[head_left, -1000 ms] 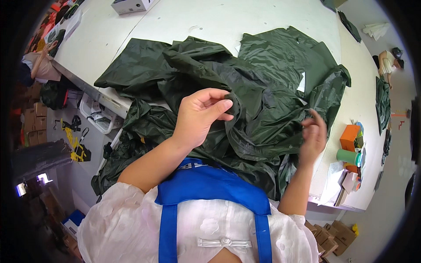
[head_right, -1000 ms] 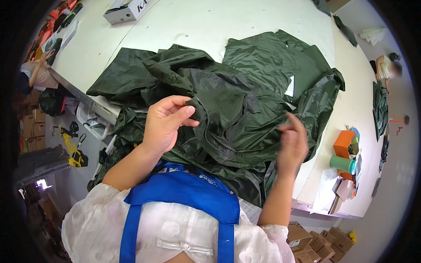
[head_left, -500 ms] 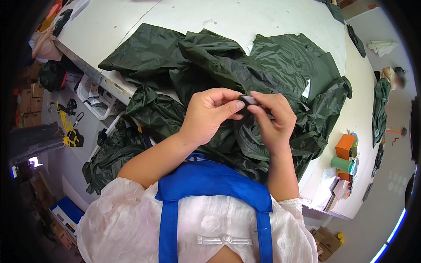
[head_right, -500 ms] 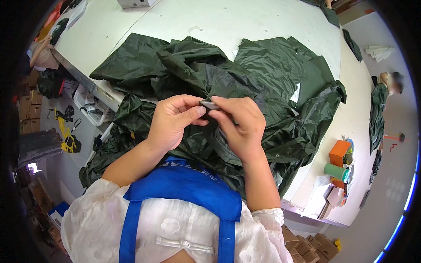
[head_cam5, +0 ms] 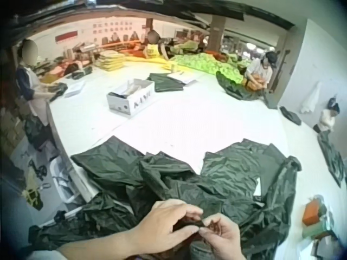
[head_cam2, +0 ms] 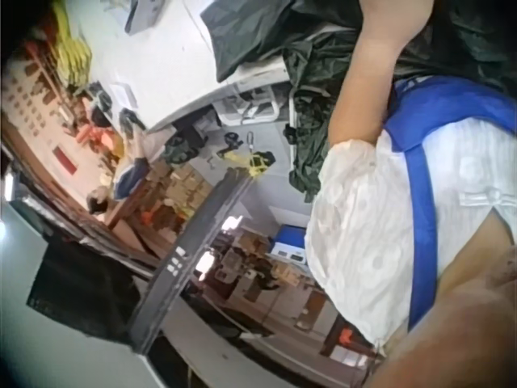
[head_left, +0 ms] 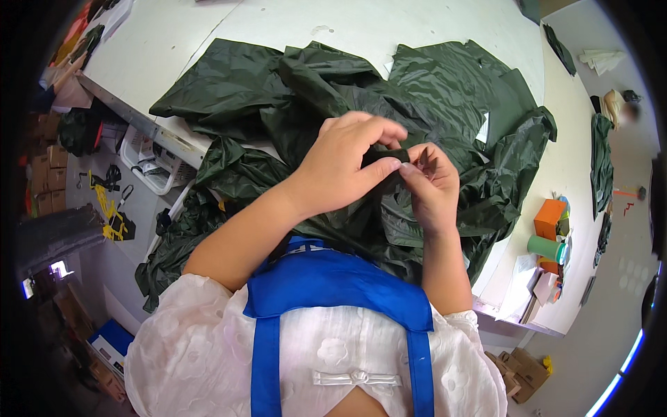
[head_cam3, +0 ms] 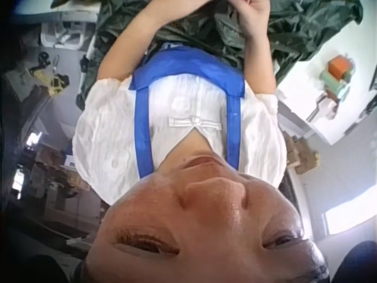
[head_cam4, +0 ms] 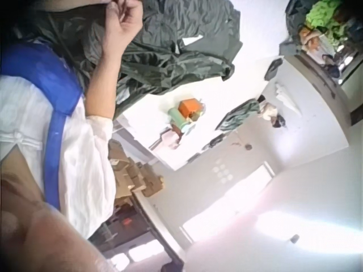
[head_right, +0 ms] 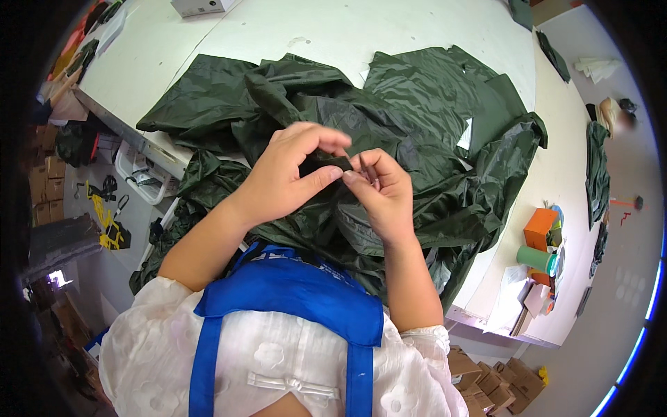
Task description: The person folds a dark green jacket on a white table, smoothing the fabric and aligning the edges. They use a small blade to cut off tags or threads, then fold the jacket into a compact rectangle.
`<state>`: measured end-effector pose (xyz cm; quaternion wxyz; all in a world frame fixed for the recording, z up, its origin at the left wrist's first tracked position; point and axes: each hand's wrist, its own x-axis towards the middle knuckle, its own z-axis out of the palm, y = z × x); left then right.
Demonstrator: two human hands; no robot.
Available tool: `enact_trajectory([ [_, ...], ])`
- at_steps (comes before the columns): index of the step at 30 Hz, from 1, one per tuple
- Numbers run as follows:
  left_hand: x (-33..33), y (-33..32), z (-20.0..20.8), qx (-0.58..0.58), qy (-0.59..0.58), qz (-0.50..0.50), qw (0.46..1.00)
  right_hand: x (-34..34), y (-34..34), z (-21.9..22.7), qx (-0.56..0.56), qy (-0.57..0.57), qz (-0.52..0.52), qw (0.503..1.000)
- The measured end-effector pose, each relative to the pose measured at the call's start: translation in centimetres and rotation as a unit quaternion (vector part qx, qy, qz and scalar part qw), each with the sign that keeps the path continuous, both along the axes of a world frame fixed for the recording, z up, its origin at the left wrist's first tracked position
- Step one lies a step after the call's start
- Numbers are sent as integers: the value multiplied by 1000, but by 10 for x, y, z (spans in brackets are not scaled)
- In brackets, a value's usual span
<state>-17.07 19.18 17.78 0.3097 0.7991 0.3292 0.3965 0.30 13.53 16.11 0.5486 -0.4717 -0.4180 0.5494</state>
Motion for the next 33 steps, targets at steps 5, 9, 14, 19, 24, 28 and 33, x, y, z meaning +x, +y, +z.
enact_trajectory([
  [5, 2, -1, 5, -297, -77, -61, 950, 12, 0, 5, 20, 49, 25, 998],
  [9, 0, -3, 4, -361, -89, -56, 927, 22, -9, 10, 80, -165, -48, 982],
  [14, 0, -6, 8, -351, -66, -28, 934, 23, -21, 37, 217, -483, -60, 846],
  [19, 5, -8, 7, -301, -69, -42, 950, -7, -25, 19, 106, -359, -86, 923],
  [24, -1, -6, 13, -398, -108, -89, 906, -1, -17, 18, -7, -25, -55, 998],
  [28, -6, -6, 0, -495, -170, -116, 844, 0, -16, 11, -52, 62, 5, 997],
  [33, -8, -11, -3, -538, -226, -111, 804, 5, -29, 12, 74, -10, -66, 995],
])
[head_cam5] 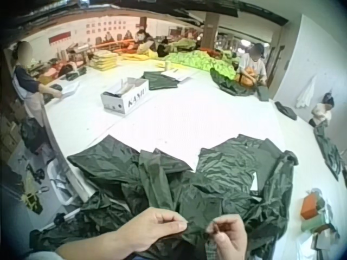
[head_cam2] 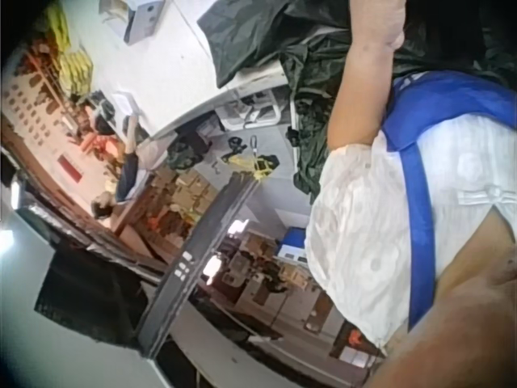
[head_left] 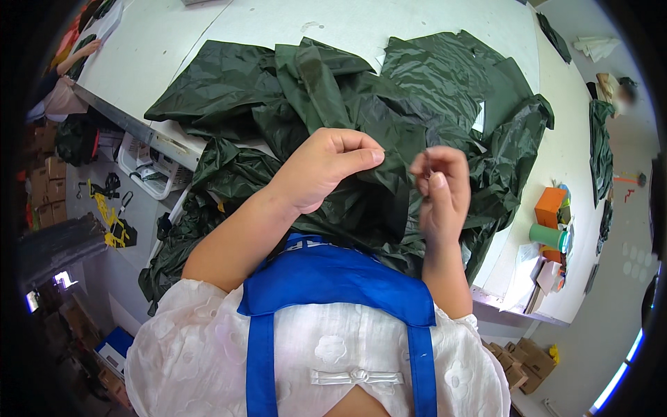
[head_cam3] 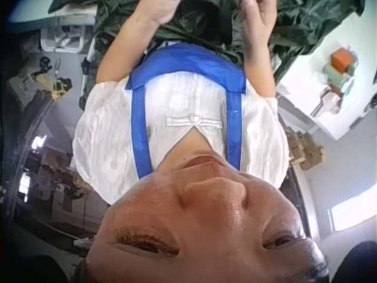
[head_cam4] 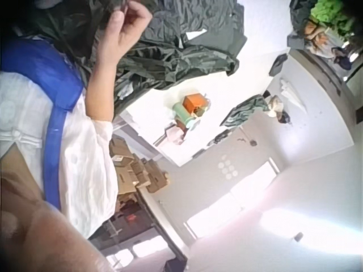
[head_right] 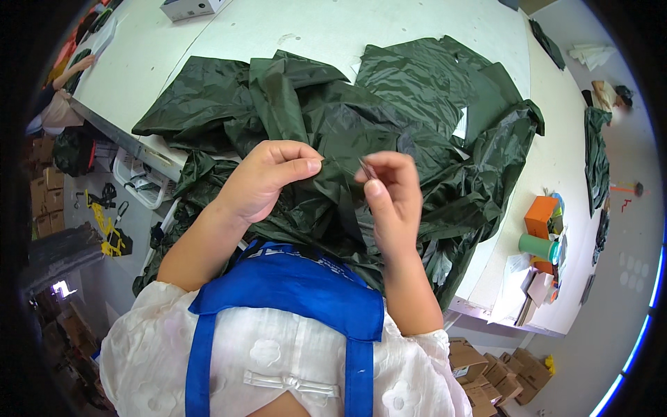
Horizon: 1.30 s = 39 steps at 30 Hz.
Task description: The person folds a dark green jacket on a white table, smoothing the fabric and aligning the edges. They use a small blade to cut off tags or threads, then fold the jacket into a compact rectangle.
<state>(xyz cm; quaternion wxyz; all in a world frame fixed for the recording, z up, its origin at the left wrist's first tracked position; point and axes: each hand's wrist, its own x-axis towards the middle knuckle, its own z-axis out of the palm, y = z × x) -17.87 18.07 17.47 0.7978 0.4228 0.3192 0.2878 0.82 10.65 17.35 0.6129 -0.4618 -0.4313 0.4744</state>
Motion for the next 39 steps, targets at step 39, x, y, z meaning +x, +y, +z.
enact_trajectory([
  [39, -26, -28, -50, 92, -171, 145, 970, -27, 101, 23, 73, -276, 362, 887],
])
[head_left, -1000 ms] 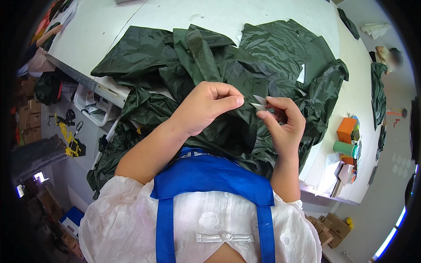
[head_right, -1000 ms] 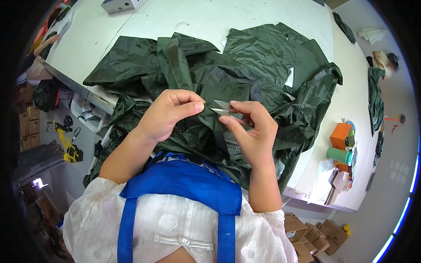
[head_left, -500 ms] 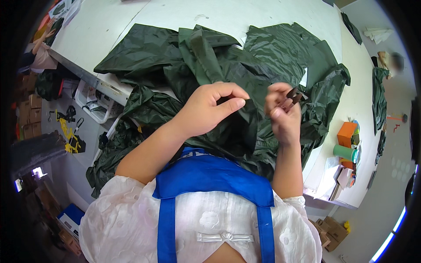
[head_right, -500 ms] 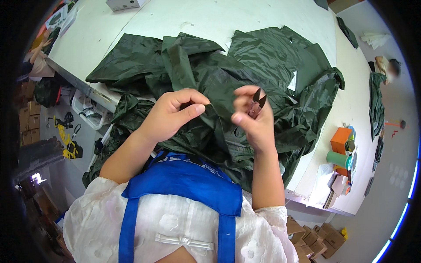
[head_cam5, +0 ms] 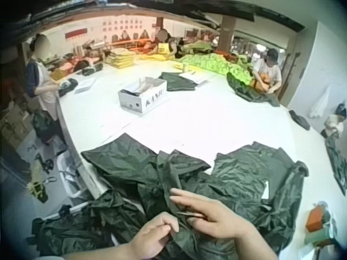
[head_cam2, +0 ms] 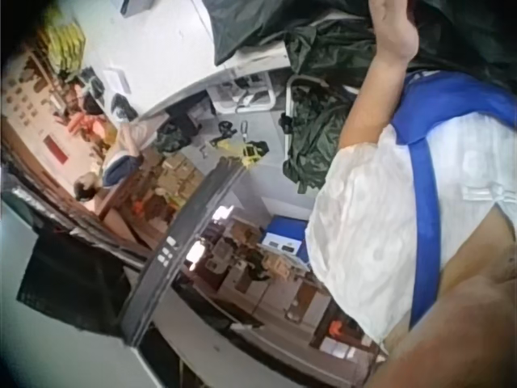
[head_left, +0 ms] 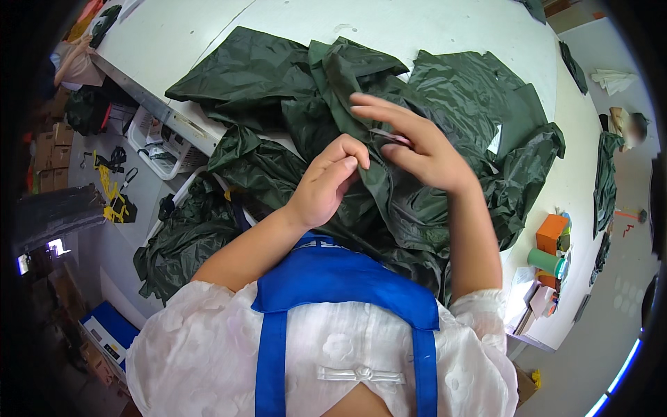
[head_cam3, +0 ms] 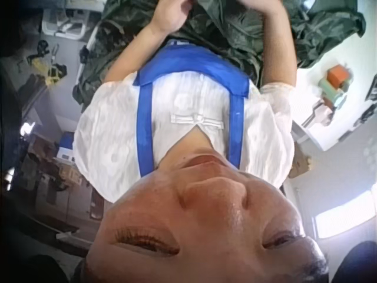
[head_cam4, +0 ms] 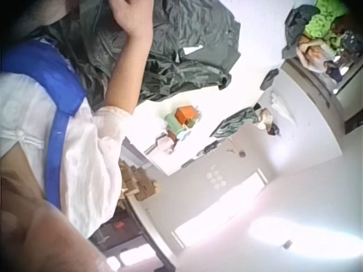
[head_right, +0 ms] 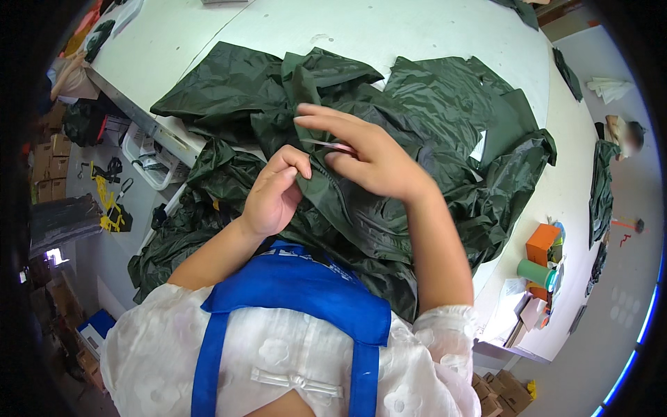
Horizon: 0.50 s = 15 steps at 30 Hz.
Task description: The person folds a dark green jacket on a white table, smoothing the fabric and aligning the edges. They use a small blade to cut off tags or threads, then fold the jacket into a compact rectangle.
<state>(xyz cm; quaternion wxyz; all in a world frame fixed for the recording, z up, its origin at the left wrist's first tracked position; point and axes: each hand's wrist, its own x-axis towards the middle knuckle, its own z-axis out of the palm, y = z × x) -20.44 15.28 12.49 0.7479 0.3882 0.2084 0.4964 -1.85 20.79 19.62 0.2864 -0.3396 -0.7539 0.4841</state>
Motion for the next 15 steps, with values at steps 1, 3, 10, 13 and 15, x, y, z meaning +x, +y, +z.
enact_trajectory([
  [1, -4, 3, 1, 40, 26, -4, 999, 2, 14, 2, -18, -57, 57, 997],
  [3, -8, 4, 10, 93, 98, 9, 991, 8, 29, 3, -67, -108, 94, 987],
  [10, 6, 19, -4, 34, 84, 131, 987, 9, 17, -18, -144, 52, 24, 988],
  [13, 9, 16, -7, 82, 207, 131, 966, -4, 7, -15, -167, 60, -66, 982],
  [15, 8, 14, -14, 84, 202, 98, 971, 0, 10, -19, -131, 26, -59, 989],
])
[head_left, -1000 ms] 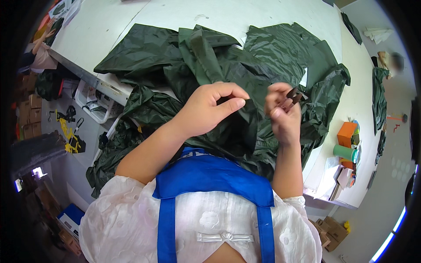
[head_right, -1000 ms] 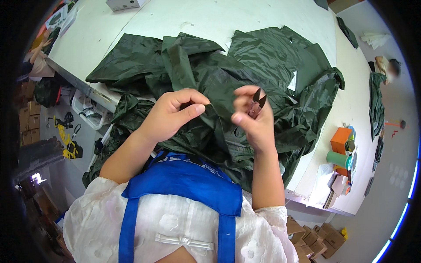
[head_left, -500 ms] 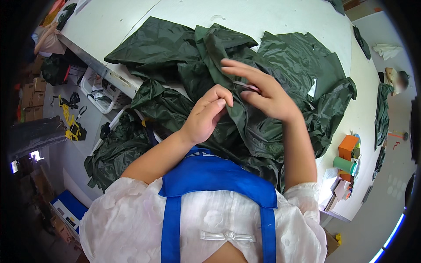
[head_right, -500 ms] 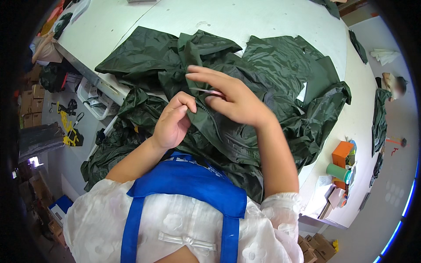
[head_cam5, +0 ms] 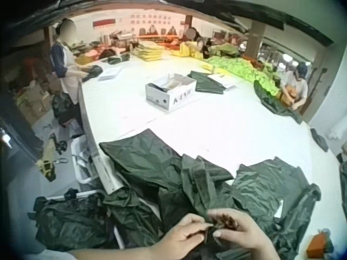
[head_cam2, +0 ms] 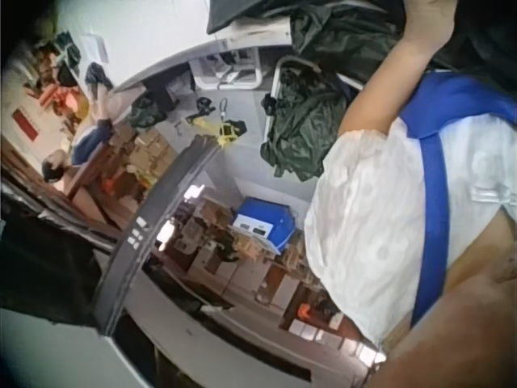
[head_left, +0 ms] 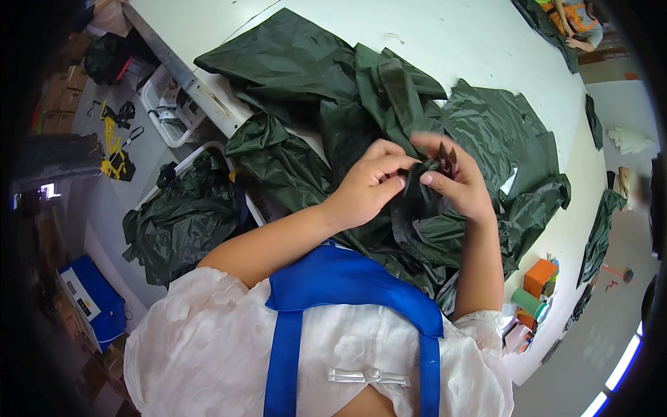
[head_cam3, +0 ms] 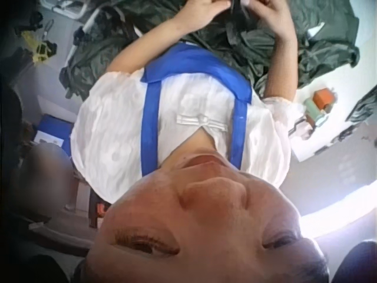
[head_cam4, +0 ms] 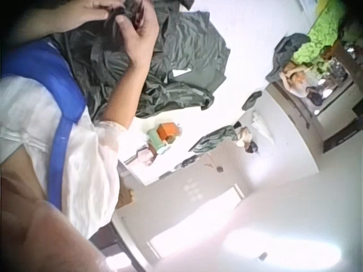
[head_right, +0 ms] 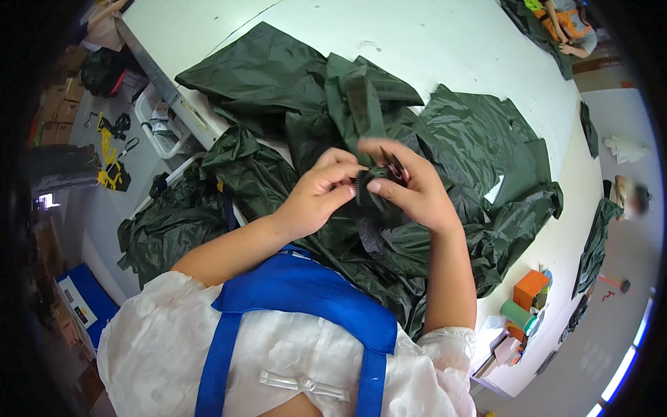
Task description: The person folds a dark green jacket on a white table, smoothing the fabric and aligning the edges. They use a small blade to cut off tags or threads, then fold the jacket into a compact rectangle.
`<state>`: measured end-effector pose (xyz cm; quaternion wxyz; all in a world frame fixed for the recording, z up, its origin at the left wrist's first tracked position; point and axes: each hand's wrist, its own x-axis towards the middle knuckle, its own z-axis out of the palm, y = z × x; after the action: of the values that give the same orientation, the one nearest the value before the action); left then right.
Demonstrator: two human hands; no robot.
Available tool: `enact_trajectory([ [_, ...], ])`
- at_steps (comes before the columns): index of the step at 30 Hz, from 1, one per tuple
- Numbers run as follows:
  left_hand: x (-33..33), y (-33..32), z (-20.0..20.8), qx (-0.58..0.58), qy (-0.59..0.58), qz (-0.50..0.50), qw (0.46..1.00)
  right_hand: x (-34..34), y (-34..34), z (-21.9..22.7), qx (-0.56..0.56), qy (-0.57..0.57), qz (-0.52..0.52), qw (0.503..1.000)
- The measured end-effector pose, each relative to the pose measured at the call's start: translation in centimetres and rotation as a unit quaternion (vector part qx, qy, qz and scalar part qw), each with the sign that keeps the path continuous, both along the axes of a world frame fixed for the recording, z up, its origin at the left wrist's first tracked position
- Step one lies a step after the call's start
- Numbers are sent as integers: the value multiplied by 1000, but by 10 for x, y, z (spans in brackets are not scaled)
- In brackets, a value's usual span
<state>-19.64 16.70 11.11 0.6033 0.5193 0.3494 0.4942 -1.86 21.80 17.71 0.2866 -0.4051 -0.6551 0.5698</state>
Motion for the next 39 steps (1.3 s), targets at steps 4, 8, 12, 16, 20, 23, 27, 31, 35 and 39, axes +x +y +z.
enact_trajectory([
  [4, -17, 28, -16, 104, 133, -10, 986, 31, 15, -15, 87, -78, -11, 993],
  [8, -59, 80, -54, 213, 602, 174, 749, 90, 47, 7, 5, 109, -265, 958],
  [12, -94, 94, -68, 239, 609, 77, 752, 301, 91, 27, 73, 241, -413, 876],
  [16, -142, 53, -48, 375, 576, 216, 694, 385, 93, 89, 201, 185, -583, 765],
  [20, -188, 31, -76, 202, 631, 95, 743, 389, 65, 114, 204, 261, -542, 773],
  [23, -149, 50, -17, 285, 479, 197, 806, 334, 75, 91, 322, 125, -597, 724],
  [27, -58, 94, -32, 350, 611, 14, 710, 268, 92, 54, 245, 217, -513, 794],
  [31, -31, 162, -41, 157, 778, -237, 560, 214, 89, 37, 183, 179, -467, 847],
  [35, -61, 117, 9, 522, 544, -11, 657, 233, 76, 32, 210, 178, -422, 864],
  [39, -138, 23, -10, 470, 520, 67, 710, 203, 60, 43, 216, 140, -432, 864],
])
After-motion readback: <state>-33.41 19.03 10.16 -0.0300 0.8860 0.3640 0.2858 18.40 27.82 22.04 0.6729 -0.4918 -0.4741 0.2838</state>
